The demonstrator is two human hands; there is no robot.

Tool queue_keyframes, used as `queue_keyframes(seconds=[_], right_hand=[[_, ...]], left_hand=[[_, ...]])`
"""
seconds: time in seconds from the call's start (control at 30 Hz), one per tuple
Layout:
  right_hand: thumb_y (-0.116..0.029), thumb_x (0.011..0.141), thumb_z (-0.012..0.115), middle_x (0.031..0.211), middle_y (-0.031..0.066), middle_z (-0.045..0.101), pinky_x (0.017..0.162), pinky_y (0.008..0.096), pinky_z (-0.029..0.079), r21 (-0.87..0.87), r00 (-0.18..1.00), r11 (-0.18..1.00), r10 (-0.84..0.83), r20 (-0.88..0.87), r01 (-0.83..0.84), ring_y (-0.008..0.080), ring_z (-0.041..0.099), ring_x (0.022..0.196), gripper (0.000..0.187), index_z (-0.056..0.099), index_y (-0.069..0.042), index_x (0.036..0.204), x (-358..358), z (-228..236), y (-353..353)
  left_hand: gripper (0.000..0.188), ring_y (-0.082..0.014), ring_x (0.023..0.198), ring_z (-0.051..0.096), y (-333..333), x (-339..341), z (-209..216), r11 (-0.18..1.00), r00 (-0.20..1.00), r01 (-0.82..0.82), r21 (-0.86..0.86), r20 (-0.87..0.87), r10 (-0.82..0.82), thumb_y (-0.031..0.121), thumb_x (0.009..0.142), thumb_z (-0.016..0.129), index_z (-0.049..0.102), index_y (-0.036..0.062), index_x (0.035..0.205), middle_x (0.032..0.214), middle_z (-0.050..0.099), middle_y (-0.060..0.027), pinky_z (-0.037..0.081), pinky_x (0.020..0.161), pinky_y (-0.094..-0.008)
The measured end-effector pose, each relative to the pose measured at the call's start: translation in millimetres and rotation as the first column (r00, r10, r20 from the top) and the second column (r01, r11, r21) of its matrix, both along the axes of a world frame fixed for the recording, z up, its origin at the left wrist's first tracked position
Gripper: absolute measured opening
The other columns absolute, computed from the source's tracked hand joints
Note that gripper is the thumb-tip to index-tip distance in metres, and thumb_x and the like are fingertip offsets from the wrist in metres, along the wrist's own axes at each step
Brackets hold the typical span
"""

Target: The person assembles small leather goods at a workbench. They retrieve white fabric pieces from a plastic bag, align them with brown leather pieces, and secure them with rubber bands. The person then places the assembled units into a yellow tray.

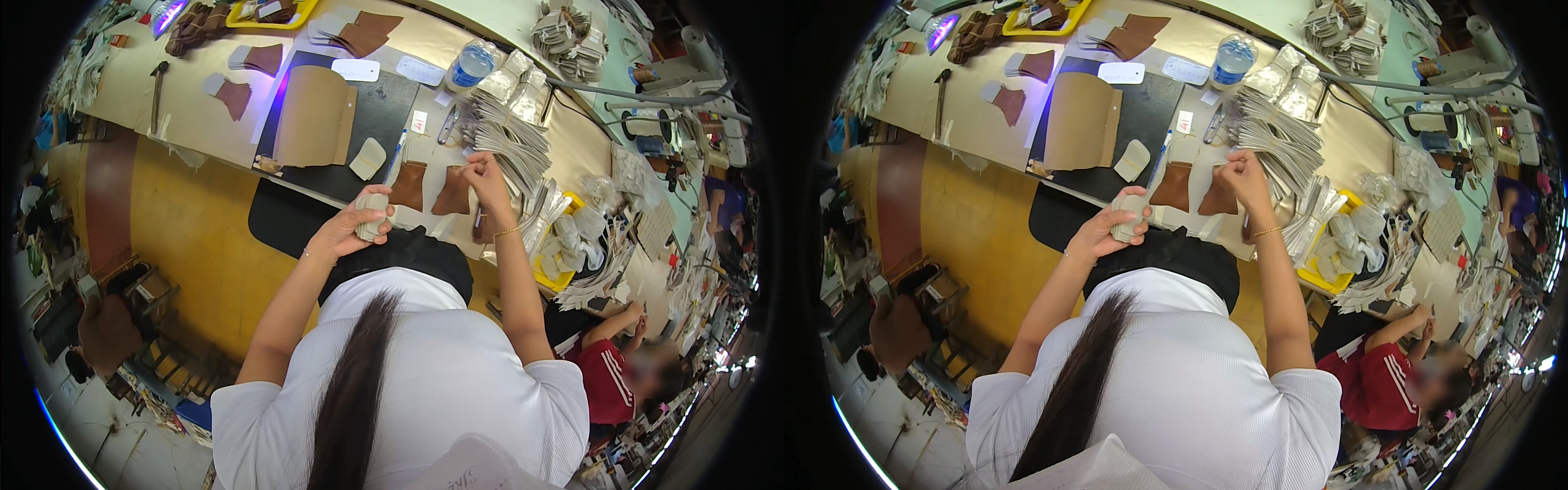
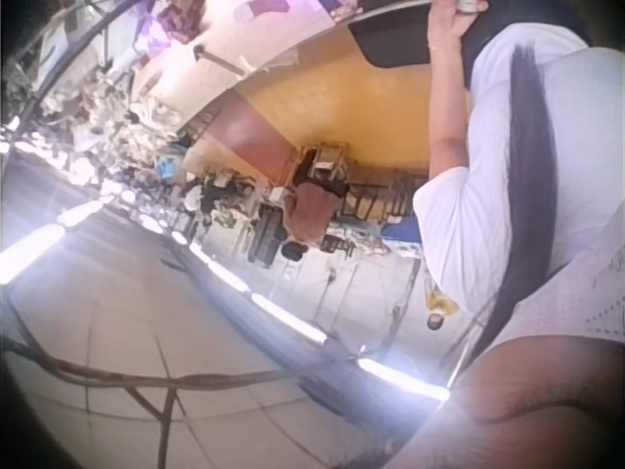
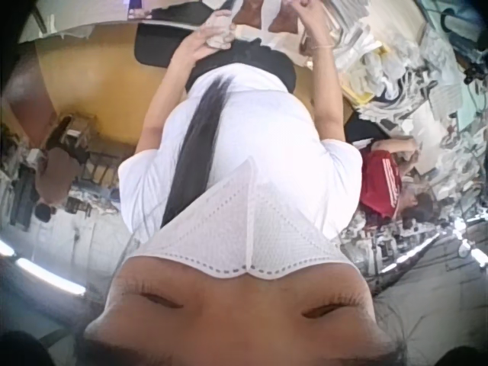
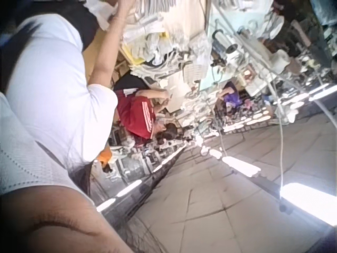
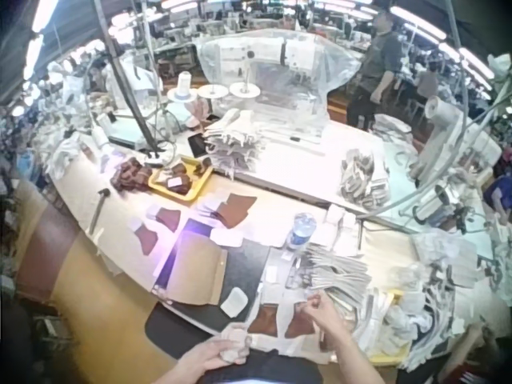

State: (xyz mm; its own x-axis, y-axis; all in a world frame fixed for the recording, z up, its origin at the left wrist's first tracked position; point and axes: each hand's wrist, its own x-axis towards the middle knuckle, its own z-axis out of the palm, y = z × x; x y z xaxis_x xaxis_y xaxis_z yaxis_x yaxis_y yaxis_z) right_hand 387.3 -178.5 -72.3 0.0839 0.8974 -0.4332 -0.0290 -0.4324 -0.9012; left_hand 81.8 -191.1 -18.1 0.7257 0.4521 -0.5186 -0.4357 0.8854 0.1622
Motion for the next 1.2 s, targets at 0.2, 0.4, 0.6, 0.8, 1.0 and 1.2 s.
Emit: queue_keyframes(seconds=[0.2, 0.4, 0.6, 0.8, 1.0, 1.2], right_hand=[[-0.016, 0.093, 0.064, 0.091, 0.0055, 0.067, 0.085, 0.0256, 0.046, -0.111, 0.853, 0.97, 0.131, -0.505, -0.214, 0.0122, 0.062, 0.089, 0.028, 0.049, -0.008, 0.114, -67, 79, 6], [-0.019, 0.095, 0.062, 0.097, 0.0072, 0.067, 0.09, 0.0281, 0.046, -0.036, 0.744, 0.956, 0.204, -0.637, -0.292, 0.014, 0.062, 0.092, 0.032, 0.048, -0.007, 0.121, -77, 88, 14], [-0.018, 0.088, 0.067, 0.093, 0.0078, 0.064, 0.083, 0.0312, 0.049, 0.013, 0.881, 0.942, 0.307, 0.361, -0.334, 0.0204, 0.063, 0.092, 0.024, 0.061, -0.004, 0.107, -69, 28, 21], [-0.024, 0.077, 0.073, 0.096, 0.0087, 0.057, 0.08, 0.0429, 0.044, 0.029, 0.453, 0.803, 0.305, 0.838, -0.595, 0.0282, 0.057, 0.093, 0.026, 0.067, -0.008, 0.097, -105, -25, 4], [-0.023, 0.075, 0.073, 0.1, 0.0064, 0.055, 0.082, 0.0441, 0.037, -0.065, 0.21, 0.803, 0.232, 0.95, -0.592, 0.0243, 0.053, 0.096, 0.023, 0.067, -0.009, 0.092, -130, -47, 8], [-0.015, 0.077, 0.07, 0.092, 0.0068, 0.059, 0.077, 0.0412, 0.043, 0.059, 0.336, 0.734, 0.236, 0.912, -0.676, 0.0252, 0.057, 0.091, 0.017, 0.063, -0.005, 0.09, -120, -45, 6]], left_hand=[[0.093, -0.0166, 0.07, 0.055, 5, -2, 16, 0.989, 0.997, 0.074, 0.129, -0.034, -0.07, 0.0, 0.078, 0.068, 0.017, 0.0251, 0.151, 0.099, 0.056, -0.0096, 0.045, 0.058, -0.0307], [0.089, -0.0171, 0.07, 0.057, 5, -7, 17, 0.979, 0.999, 0.047, 0.2, -0.006, -0.047, 0.007, 0.076, 0.071, 0.023, 0.0192, 0.15, 0.101, 0.056, -0.0126, 0.046, 0.056, -0.029], [0.063, -0.0192, 0.075, 0.059, 12, -26, 10, 0.952, 0.973, -0.201, 0.232, -0.064, 0.221, 0.008, 0.081, 0.067, 0.04, 0.0108, 0.138, 0.103, 0.058, -0.0113, 0.047, 0.059, -0.03], [0.05, -0.0196, 0.079, 0.06, 6, -45, -1, 0.959, 0.953, -0.247, 0.137, -0.145, 0.267, 0.009, 0.085, 0.064, 0.046, 0.0041, 0.132, 0.095, 0.062, -0.0112, 0.05, 0.067, -0.0314], [0.044, -0.0186, 0.079, 0.061, -14, -36, -10, 0.959, 0.947, -0.278, 0.057, -0.149, 0.284, 0.007, 0.085, 0.066, 0.051, 0.0009, 0.127, 0.091, 0.063, -0.0086, 0.05, 0.07, -0.0311], [0.051, -0.0181, 0.082, 0.059, -27, -33, -17, 0.969, 0.957, -0.237, 0.075, -0.155, 0.246, 0.007, 0.085, 0.065, 0.047, 0.0006, 0.132, 0.094, 0.061, -0.0098, 0.049, 0.071, -0.0298]])
